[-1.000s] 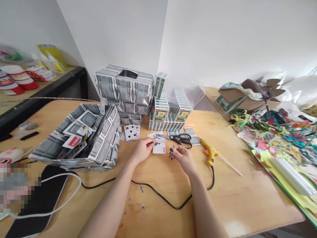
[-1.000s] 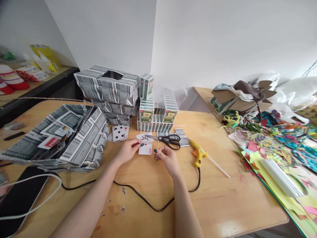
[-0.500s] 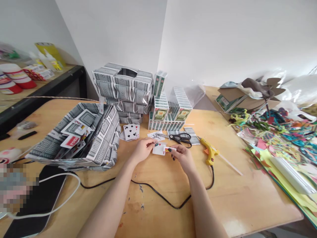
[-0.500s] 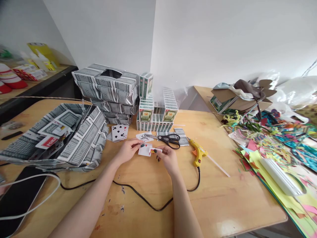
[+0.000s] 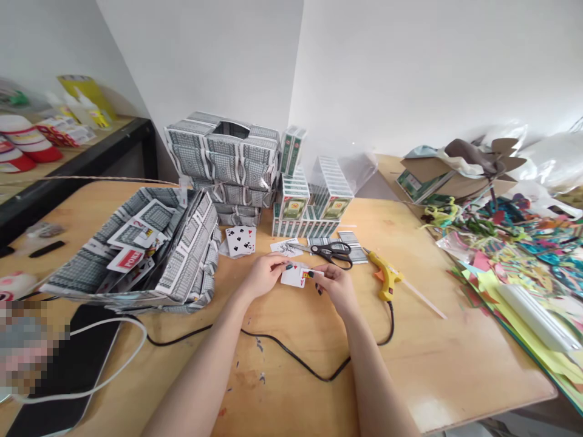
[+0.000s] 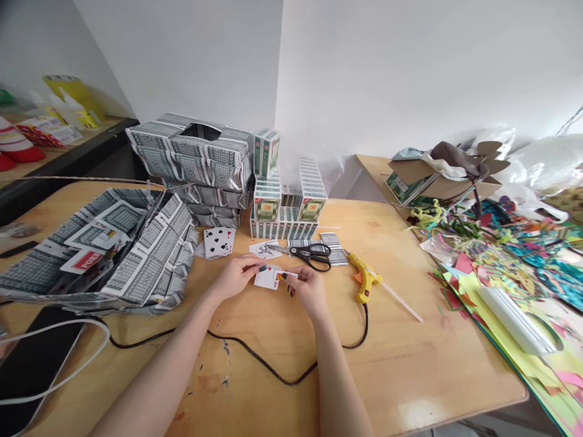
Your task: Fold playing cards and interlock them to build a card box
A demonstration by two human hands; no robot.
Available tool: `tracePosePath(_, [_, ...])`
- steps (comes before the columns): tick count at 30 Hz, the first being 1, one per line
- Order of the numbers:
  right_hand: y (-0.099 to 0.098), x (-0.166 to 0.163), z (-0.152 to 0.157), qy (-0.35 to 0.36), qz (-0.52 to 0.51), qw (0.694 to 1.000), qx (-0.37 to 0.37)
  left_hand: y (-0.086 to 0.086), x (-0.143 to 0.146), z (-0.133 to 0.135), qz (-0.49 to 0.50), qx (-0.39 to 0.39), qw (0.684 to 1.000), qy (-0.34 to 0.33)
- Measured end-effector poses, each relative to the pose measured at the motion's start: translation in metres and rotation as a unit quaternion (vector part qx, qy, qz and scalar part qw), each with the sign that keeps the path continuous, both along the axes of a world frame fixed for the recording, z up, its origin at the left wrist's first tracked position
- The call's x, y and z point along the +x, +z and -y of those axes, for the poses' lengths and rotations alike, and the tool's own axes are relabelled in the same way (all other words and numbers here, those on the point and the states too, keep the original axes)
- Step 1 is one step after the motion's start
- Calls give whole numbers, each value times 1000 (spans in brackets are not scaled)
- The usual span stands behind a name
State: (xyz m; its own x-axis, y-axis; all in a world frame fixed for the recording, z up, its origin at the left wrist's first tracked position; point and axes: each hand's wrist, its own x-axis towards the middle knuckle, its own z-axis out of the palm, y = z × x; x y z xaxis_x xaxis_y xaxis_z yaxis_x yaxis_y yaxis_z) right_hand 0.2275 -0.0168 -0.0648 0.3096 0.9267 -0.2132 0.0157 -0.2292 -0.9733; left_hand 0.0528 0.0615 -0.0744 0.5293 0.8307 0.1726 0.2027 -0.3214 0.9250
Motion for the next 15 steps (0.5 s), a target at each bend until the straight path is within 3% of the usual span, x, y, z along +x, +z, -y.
tracePosePath(11, [-3, 0, 1, 5, 21, 1000, 4, 8, 2, 8, 89, -184, 973, -104])
tracePosePath(15, [-2, -4, 1, 12, 45, 998, 29, 6, 7, 10, 78, -211, 971, -78])
